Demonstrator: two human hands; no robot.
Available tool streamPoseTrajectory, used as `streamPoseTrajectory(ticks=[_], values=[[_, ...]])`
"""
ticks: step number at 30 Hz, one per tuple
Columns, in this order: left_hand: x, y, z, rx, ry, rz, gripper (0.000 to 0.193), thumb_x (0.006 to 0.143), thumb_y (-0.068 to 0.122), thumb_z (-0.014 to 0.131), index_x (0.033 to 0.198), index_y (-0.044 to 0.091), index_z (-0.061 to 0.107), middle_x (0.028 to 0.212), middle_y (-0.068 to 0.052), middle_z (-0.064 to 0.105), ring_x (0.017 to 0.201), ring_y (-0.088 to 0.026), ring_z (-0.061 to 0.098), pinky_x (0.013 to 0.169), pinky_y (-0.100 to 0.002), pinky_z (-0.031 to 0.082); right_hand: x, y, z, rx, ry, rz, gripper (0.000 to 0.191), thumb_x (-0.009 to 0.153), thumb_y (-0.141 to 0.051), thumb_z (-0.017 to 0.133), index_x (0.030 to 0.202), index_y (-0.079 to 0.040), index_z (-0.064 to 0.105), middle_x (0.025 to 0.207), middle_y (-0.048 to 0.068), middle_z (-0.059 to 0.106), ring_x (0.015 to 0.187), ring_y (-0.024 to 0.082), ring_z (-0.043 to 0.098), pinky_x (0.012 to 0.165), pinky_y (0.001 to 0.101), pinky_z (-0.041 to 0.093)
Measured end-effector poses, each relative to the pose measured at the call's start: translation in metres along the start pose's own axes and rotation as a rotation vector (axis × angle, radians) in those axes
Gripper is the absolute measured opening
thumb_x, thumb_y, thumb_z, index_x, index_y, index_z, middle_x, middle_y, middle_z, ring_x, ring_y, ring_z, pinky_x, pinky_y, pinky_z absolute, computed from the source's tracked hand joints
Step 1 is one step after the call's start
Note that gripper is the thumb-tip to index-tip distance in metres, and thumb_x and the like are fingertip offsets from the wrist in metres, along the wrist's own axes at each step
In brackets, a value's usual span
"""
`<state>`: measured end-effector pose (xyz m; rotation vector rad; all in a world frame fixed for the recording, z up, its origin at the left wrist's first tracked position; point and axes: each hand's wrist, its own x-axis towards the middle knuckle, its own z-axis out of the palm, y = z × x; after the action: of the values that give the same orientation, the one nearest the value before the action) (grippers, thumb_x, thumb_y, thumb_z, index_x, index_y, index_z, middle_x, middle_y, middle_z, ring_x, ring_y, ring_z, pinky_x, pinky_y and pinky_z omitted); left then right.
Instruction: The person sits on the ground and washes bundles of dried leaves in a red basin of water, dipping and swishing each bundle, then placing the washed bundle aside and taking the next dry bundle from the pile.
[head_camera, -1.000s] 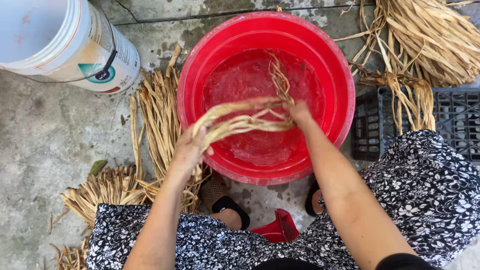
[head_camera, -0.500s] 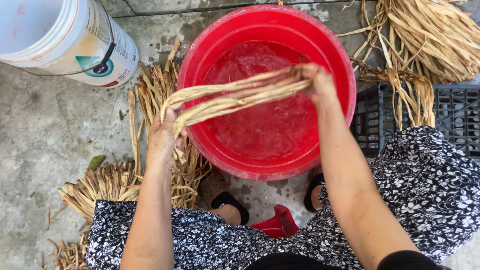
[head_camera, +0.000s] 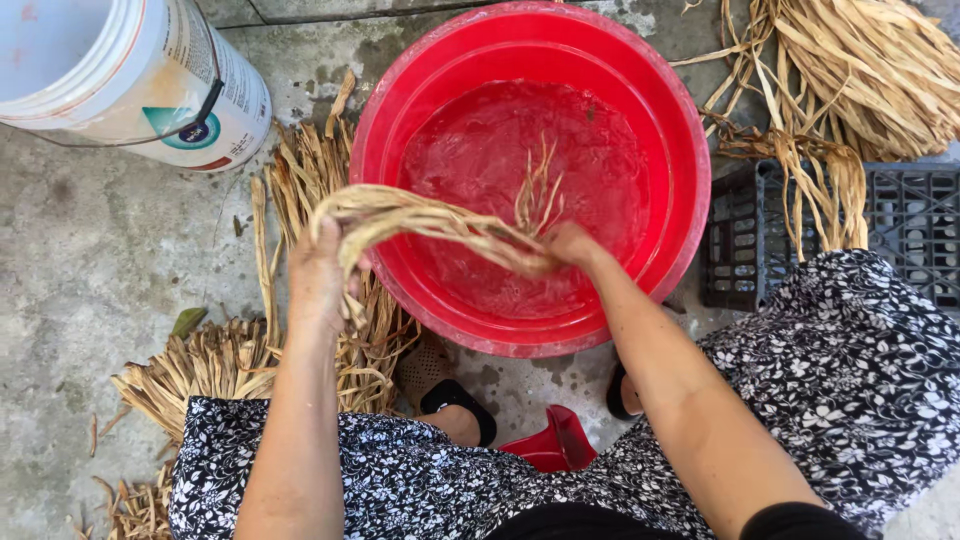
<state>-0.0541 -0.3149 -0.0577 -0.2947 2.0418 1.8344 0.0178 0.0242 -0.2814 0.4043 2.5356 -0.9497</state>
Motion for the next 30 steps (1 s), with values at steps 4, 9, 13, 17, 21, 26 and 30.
streamPoseTrajectory(ticks=[4, 9, 13, 17, 21, 26, 30], values=[[-0.001, -0.005, 0.007, 0.216, -0.094, -0.033, 0.034, 0.108, 0.034, 0.044, 0.119, 0.008, 0.063, 0.074, -0.004, 0.066, 0.05, -0.007, 0.055, 0.038, -0.02, 0.039, -0.003, -0.004, 0.002, 0.576, -0.148, 0.138, 0.012, 0.088, -0.02, 0.077, 0.098, -0.013, 0.079, 0.084, 0.004, 0.076, 0.071, 0.013, 0.067, 0.066, 0.0346, 0.056], [0.005, 0.005, -0.012, 0.144, 0.073, -0.041, 0.037, 0.108, 0.039, 0.046, 0.115, 0.011, 0.068, 0.07, -0.001, 0.065, 0.049, -0.006, 0.049, 0.038, -0.02, 0.04, -0.002, 0.001, -0.094, 1.204, 0.529, 0.004, 0.014, 0.098, -0.024, 0.074, 0.091, -0.013, 0.07, 0.081, -0.001, 0.07, 0.068, 0.01, 0.063, 0.062, 0.0311, 0.053], [0.015, 0.01, -0.029, -0.197, 0.129, 0.011, 0.034, 0.108, 0.041, 0.049, 0.115, 0.013, 0.067, 0.07, 0.002, 0.062, 0.048, -0.005, 0.048, 0.036, -0.019, 0.033, -0.005, 0.011, -0.133, 1.558, 0.576, -0.122, 0.007, 0.1, -0.012, 0.071, 0.094, -0.011, 0.068, 0.08, 0.002, 0.069, 0.064, 0.015, 0.063, 0.054, 0.0324, 0.047], [0.018, 0.007, -0.032, -0.292, 0.091, 0.088, 0.038, 0.108, 0.045, 0.047, 0.118, 0.013, 0.063, 0.065, -0.001, 0.056, 0.043, -0.006, 0.043, 0.036, -0.02, 0.033, -0.009, 0.016, -0.118, 1.629, 0.563, -0.017, 0.007, 0.098, -0.016, 0.067, 0.097, -0.012, 0.072, 0.075, 0.001, 0.067, 0.058, 0.014, 0.058, 0.048, 0.0299, 0.044], [0.012, 0.009, -0.03, -0.41, 0.088, 0.202, 0.041, 0.108, 0.047, 0.049, 0.126, 0.013, 0.06, 0.072, -0.001, 0.059, 0.05, -0.006, 0.049, 0.039, -0.02, 0.036, -0.006, 0.028, -0.101, 1.732, 0.682, -0.087, 0.01, 0.099, -0.015, 0.07, 0.106, -0.013, 0.064, 0.085, 0.005, 0.07, 0.068, 0.018, 0.065, 0.053, 0.0346, 0.05], [0.0, 0.015, -0.014, -0.174, 0.138, -0.008, 0.054, 0.099, 0.06, 0.054, 0.11, 0.007, 0.059, 0.069, -0.001, 0.057, 0.046, -0.007, 0.048, 0.037, -0.021, 0.041, 0.0, 0.043, -0.074, 1.438, 0.595, 0.231, 0.029, 0.098, -0.029, 0.069, 0.12, -0.016, 0.054, 0.095, 0.004, 0.07, 0.069, 0.018, 0.069, 0.053, 0.0334, 0.055], [-0.003, -0.015, 0.034, 0.014, -0.057, -0.419, 0.049, 0.091, 0.053, 0.064, 0.096, 0.004, 0.06, 0.062, -0.002, 0.053, 0.041, -0.011, 0.043, 0.034, -0.025, 0.039, -0.001, 0.027, -0.018, 1.059, 0.437, 0.527, 0.041, 0.098, -0.036, 0.068, 0.128, -0.009, 0.058, 0.093, 0.012, 0.062, 0.062, 0.025, 0.063, 0.046, 0.0419, 0.052]])
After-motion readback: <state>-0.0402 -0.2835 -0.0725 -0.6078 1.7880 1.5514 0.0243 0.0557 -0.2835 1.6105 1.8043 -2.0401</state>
